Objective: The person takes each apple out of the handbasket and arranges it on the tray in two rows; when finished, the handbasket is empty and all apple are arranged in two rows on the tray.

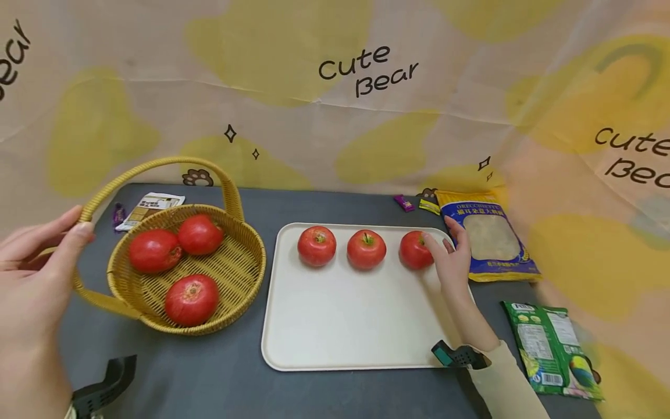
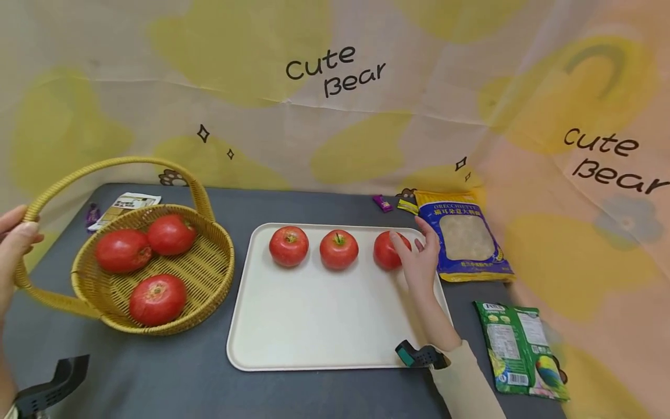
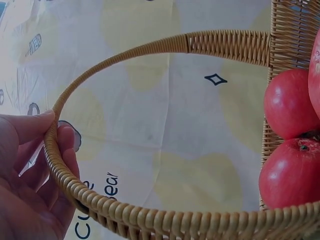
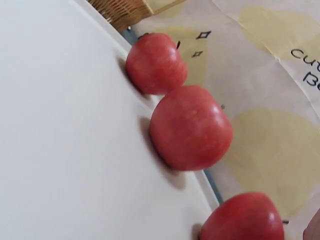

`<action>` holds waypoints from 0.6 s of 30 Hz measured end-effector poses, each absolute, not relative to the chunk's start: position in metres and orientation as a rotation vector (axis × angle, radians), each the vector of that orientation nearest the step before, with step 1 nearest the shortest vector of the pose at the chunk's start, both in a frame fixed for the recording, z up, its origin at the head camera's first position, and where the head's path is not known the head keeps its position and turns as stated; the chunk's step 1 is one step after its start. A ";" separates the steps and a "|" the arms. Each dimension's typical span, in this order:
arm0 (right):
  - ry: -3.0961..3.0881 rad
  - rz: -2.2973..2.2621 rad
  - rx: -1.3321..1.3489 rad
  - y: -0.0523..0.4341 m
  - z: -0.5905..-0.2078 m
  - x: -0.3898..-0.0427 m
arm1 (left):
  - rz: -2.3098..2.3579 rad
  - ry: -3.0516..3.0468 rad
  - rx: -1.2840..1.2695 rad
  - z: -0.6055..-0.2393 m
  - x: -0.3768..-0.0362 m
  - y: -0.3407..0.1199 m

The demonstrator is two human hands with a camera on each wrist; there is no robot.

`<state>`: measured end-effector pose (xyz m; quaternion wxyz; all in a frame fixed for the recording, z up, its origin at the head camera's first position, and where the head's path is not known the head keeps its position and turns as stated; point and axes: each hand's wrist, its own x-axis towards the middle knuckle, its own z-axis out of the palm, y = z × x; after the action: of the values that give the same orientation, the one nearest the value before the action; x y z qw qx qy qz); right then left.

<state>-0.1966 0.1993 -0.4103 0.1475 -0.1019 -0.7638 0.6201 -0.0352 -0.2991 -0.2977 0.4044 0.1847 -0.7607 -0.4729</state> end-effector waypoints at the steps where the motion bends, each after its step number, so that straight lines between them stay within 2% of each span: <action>1: -2.208 1.787 -0.276 0.195 -0.405 -0.197 | -1.204 -1.919 0.478 -0.298 -0.035 -0.299; 10: -2.218 1.967 -0.009 0.140 -0.367 -0.203 | -1.177 -1.881 0.459 -0.303 -0.039 -0.300; 18: -2.225 2.174 0.256 0.077 -0.358 -0.208 | -1.184 -1.827 0.440 -0.306 -0.040 -0.301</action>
<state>-0.2081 0.0769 -0.3580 0.0101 0.0821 -0.7129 0.6964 -0.0396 -0.3006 -0.3057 0.4441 0.1777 -0.7369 -0.4777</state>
